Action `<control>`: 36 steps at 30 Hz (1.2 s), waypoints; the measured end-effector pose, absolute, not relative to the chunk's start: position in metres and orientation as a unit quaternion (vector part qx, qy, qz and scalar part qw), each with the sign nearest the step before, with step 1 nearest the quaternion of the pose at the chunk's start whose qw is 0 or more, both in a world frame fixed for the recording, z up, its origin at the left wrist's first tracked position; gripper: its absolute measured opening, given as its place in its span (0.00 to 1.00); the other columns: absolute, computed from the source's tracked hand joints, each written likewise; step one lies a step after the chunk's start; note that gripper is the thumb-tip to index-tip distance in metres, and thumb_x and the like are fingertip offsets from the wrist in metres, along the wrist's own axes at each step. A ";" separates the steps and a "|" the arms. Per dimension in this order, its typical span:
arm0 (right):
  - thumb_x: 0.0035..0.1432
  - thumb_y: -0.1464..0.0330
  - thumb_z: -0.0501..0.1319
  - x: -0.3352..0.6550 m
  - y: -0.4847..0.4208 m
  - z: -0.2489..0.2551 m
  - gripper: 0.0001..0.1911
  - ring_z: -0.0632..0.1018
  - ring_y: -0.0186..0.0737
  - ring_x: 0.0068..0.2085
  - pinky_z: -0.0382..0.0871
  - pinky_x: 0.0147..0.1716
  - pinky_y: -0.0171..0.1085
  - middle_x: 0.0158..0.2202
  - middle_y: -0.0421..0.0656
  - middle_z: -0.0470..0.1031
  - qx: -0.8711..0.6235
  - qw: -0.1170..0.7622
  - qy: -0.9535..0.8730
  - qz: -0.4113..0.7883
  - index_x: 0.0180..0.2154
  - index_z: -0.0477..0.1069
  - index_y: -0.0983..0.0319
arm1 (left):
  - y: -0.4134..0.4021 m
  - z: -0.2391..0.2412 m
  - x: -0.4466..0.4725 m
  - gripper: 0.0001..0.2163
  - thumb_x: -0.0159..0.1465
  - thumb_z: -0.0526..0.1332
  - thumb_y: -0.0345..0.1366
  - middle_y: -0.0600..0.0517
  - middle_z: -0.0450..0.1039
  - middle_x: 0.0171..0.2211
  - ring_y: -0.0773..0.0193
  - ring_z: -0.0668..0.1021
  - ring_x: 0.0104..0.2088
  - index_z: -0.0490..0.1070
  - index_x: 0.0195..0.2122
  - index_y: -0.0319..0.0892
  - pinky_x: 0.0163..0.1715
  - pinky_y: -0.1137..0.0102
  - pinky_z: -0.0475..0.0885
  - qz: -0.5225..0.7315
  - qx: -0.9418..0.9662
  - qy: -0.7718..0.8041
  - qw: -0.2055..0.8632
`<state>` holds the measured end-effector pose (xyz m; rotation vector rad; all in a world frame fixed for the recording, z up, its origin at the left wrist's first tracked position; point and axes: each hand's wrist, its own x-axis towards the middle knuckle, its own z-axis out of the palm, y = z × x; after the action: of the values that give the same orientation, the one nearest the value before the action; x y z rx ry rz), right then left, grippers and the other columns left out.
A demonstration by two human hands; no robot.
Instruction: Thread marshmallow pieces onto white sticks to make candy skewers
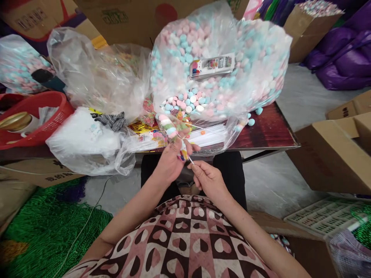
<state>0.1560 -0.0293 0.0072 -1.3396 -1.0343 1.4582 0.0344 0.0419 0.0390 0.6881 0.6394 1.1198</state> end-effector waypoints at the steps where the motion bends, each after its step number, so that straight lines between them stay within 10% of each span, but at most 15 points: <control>1: 0.59 0.53 0.60 0.155 -0.028 0.007 0.19 0.60 0.28 0.16 0.52 0.16 0.30 0.15 0.32 0.61 -0.535 0.447 -0.415 0.584 0.37 0.74 0.62 | 0.038 0.036 0.038 0.21 0.58 0.66 0.49 0.55 0.69 0.23 0.63 0.77 0.33 0.72 0.47 0.41 0.26 0.75 0.65 0.500 0.321 0.300 0.746; 8: 0.62 0.56 0.59 0.158 -0.023 -0.001 0.16 0.60 0.27 0.17 0.52 0.17 0.29 0.15 0.32 0.61 -0.510 0.492 -0.415 0.571 0.38 0.74 0.61 | 0.026 0.010 0.032 0.16 0.64 0.59 0.50 0.51 0.73 0.35 0.67 0.73 0.39 0.72 0.38 0.41 0.44 0.72 0.67 0.472 0.449 0.354 0.671; 23: 0.67 0.61 0.52 0.167 -0.016 -0.003 0.28 0.67 0.31 0.19 0.65 0.21 0.32 0.19 0.34 0.67 -0.574 0.446 -0.574 0.377 0.64 0.61 0.65 | 0.028 0.004 0.023 0.16 0.67 0.50 0.48 0.55 0.65 0.23 0.68 0.68 0.25 0.63 0.28 0.42 0.30 0.70 0.62 0.345 0.668 0.469 0.465; 36: 0.66 0.63 0.53 0.157 -0.020 -0.011 0.24 0.67 0.31 0.19 0.66 0.21 0.32 0.19 0.35 0.67 -0.551 0.476 -0.574 0.375 0.60 0.67 0.62 | 0.041 0.010 0.018 0.22 0.60 0.59 0.57 0.49 0.76 0.36 0.62 0.77 0.41 0.72 0.41 0.41 0.43 0.68 0.69 0.481 0.344 0.349 0.727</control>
<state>0.1570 -0.0204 -0.0112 -1.3457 -1.4043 0.9166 0.0177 0.0410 0.0103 0.7596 0.7701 1.0609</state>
